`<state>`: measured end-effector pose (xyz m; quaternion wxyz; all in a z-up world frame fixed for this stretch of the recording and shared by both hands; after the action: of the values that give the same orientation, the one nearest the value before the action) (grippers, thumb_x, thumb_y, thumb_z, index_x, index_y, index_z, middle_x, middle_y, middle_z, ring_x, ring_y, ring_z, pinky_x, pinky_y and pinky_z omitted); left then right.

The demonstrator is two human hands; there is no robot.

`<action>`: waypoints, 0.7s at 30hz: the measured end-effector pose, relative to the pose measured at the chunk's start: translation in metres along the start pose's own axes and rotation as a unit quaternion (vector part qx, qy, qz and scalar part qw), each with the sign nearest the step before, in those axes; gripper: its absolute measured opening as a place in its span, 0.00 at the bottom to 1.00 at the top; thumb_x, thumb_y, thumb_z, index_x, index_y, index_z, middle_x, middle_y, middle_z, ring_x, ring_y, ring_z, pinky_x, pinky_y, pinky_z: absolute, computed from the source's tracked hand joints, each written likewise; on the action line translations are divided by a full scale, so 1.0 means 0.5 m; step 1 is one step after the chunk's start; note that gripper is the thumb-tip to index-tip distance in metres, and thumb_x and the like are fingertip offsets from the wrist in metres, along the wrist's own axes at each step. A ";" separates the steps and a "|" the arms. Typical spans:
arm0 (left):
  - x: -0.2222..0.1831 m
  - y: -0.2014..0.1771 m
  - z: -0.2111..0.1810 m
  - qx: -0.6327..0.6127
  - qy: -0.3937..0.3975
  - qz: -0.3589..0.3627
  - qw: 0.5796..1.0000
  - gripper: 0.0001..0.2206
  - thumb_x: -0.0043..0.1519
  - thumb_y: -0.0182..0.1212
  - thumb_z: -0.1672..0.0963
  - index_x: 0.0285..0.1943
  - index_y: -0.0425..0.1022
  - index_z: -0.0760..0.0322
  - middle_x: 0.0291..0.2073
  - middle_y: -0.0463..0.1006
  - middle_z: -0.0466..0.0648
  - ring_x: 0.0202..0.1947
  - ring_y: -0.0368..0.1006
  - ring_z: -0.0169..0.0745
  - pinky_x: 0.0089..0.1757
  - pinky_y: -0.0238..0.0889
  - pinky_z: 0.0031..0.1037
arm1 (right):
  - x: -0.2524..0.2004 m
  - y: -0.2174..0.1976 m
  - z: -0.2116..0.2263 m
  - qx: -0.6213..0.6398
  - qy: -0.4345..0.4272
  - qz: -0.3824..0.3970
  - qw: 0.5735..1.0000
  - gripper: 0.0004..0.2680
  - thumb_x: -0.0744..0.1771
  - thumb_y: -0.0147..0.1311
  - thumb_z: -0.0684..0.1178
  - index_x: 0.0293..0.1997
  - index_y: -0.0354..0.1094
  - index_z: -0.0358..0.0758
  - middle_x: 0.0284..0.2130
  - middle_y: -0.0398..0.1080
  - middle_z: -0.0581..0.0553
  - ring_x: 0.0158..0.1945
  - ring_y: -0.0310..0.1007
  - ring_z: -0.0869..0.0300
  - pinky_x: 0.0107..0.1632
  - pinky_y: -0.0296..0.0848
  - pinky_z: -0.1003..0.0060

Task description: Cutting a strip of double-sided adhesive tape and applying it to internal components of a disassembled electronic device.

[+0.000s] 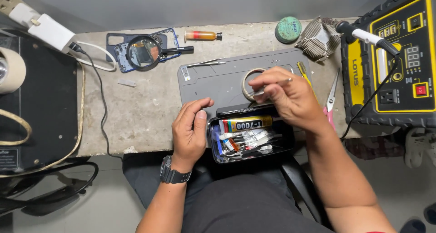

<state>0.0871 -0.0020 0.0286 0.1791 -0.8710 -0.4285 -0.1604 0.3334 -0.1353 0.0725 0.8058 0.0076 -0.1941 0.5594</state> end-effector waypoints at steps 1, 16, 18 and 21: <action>-0.004 -0.006 0.002 0.004 -0.004 -0.010 1.000 0.15 0.80 0.51 0.60 0.65 0.84 0.76 0.50 0.89 0.60 0.53 0.86 0.62 0.56 0.77 0.49 | 0.006 -0.001 -0.006 0.017 0.014 0.008 1.000 0.16 0.79 0.49 0.51 0.59 0.78 0.25 0.46 0.78 0.31 0.43 0.84 0.53 0.49 0.90 0.55; 0.003 0.011 0.036 0.059 -0.053 -0.063 0.995 0.09 0.78 0.61 0.60 0.61 0.86 0.67 0.45 0.89 0.53 0.45 0.86 0.49 0.47 0.80 0.38 | 0.081 -0.042 -0.147 0.103 0.116 0.123 0.980 0.09 0.71 0.65 0.31 0.56 0.75 0.25 0.50 0.84 0.32 0.53 0.88 0.53 0.59 0.87 0.55; -0.010 0.015 0.042 0.056 -0.065 -0.078 0.993 0.09 0.78 0.61 0.60 0.61 0.86 0.67 0.44 0.89 0.53 0.45 0.86 0.48 0.46 0.81 0.37 | 0.084 -0.034 -0.166 0.105 0.117 0.129 0.979 0.09 0.71 0.65 0.31 0.56 0.75 0.25 0.50 0.84 0.33 0.53 0.88 0.54 0.60 0.87 0.55; -0.021 0.017 0.049 0.045 -0.083 -0.102 0.990 0.08 0.78 0.62 0.60 0.60 0.87 0.65 0.43 0.88 0.52 0.43 0.86 0.45 0.45 0.81 0.35 | 0.086 -0.028 -0.181 0.102 0.123 0.130 0.979 0.09 0.71 0.65 0.32 0.57 0.75 0.26 0.51 0.84 0.34 0.55 0.87 0.55 0.61 0.86 0.57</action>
<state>0.0910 -0.0034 0.0008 0.1650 -0.8242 -0.5349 -0.0856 0.3868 -0.0810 0.0054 0.7386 -0.0045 -0.0351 0.6733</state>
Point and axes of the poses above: each hand's wrist, its own x-axis towards the middle knuckle, its own y-axis out of the palm, z = x × y, the point moved 3 cm from there along x, towards the middle knuckle
